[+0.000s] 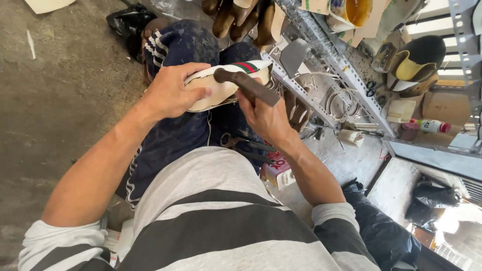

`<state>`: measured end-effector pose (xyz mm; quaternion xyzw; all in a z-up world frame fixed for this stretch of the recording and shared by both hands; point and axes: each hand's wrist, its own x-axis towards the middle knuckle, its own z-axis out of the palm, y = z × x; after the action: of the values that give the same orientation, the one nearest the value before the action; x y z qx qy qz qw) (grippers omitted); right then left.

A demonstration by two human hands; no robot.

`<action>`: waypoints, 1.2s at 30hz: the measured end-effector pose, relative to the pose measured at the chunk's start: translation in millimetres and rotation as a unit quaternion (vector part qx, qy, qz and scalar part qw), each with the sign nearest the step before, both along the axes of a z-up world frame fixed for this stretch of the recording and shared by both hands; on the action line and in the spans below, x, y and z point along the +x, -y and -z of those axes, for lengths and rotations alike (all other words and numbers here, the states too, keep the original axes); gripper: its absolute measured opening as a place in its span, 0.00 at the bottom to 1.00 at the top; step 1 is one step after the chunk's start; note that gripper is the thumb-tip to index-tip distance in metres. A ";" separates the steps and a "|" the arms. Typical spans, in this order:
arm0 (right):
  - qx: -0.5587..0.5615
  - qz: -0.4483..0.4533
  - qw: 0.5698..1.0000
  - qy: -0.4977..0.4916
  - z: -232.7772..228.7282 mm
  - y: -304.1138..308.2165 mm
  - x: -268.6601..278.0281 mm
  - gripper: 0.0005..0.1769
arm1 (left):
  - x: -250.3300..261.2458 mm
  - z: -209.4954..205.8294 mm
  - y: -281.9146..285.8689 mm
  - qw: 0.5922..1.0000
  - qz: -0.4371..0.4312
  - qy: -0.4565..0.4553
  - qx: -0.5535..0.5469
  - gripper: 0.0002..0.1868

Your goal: Shaping a leather shoe upper over a wooden last using lasting pliers and a hammer.

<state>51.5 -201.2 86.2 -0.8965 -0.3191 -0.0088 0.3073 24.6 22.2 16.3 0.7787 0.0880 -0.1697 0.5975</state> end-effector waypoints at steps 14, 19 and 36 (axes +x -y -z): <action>-0.098 -0.014 0.995 0.014 -22.3 -19.3 -5.4 0.11 | -10.4 -1.2 -3.6 1.000 0.004 -0.010 -0.018 0.30; -0.125 -0.023 0.991 0.048 -23.2 -16.7 3.3 0.09 | -7.1 -2.8 -5.1 1.000 0.001 0.007 -0.007 0.31; -0.248 -0.023 0.968 -0.030 -27.5 -21.2 -7.7 0.17 | -10.2 -39.6 -6.9 0.999 0.039 -0.009 0.025 0.55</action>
<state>43.9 -180.1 113.7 -0.9370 -0.3222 0.1048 0.0853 14.3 29.1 55.9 0.7948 0.0668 -0.1977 0.5699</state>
